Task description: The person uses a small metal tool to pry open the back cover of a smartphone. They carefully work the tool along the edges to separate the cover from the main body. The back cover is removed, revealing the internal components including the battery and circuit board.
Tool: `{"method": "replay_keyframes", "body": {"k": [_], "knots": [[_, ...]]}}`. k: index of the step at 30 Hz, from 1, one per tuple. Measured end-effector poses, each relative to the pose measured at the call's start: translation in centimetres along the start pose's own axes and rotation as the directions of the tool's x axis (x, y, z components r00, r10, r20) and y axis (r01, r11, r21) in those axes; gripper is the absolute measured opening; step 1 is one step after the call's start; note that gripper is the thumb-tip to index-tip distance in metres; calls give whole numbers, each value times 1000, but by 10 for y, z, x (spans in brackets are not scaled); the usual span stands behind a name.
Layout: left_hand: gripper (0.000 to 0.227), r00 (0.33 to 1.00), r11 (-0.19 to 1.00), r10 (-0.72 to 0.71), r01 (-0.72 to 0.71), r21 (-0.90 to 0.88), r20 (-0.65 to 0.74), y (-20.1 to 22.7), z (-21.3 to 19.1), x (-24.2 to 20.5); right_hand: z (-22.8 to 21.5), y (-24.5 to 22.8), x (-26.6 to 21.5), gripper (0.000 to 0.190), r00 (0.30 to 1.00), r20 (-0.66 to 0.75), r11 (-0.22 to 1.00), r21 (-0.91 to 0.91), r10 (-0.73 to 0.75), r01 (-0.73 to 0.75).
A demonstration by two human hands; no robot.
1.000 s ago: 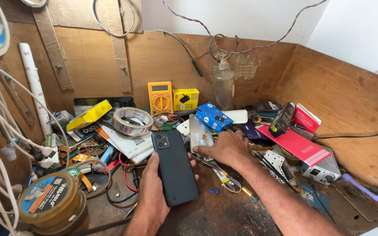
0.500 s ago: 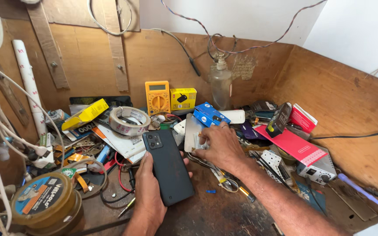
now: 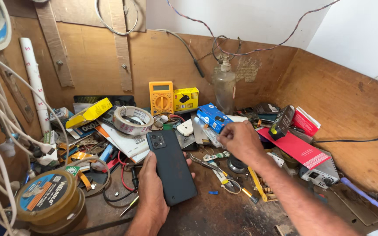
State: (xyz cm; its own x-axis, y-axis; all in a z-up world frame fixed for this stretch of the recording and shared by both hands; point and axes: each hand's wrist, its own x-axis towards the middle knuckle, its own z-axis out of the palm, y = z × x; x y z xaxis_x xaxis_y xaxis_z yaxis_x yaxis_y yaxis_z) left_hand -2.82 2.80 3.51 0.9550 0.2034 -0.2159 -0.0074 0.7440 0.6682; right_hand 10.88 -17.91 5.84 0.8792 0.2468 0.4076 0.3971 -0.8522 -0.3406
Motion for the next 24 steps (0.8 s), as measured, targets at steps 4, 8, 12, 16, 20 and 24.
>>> {"method": "replay_keyframes", "body": {"k": [4,8,12,16,20,24], "knots": [[56,1000,1000,0,0,8,8,-1,0,1,-1,5,-3,17,970,240,995,76,47,-67],[57,1000,1000,-5,5,24,10,-1,0,0,11,-5,-7,20,963,265,998,36,42,-53],[55,999,1000,-6,6,22,31,-1,-1,-1,22,-15,-4,15,947,295,988,46,127,-147],[55,999,1000,-15,14,24,31,0,-2,0,25,-13,0,21,893,406,980,-38,195,-197],[54,999,1000,-14,14,-3,50,-1,-3,2,24,-1,1,22,893,410,975,36,187,-221],[55,998,1000,-5,3,22,59,-4,-6,3,20,21,1,22,913,373,956,166,166,-241]]}}
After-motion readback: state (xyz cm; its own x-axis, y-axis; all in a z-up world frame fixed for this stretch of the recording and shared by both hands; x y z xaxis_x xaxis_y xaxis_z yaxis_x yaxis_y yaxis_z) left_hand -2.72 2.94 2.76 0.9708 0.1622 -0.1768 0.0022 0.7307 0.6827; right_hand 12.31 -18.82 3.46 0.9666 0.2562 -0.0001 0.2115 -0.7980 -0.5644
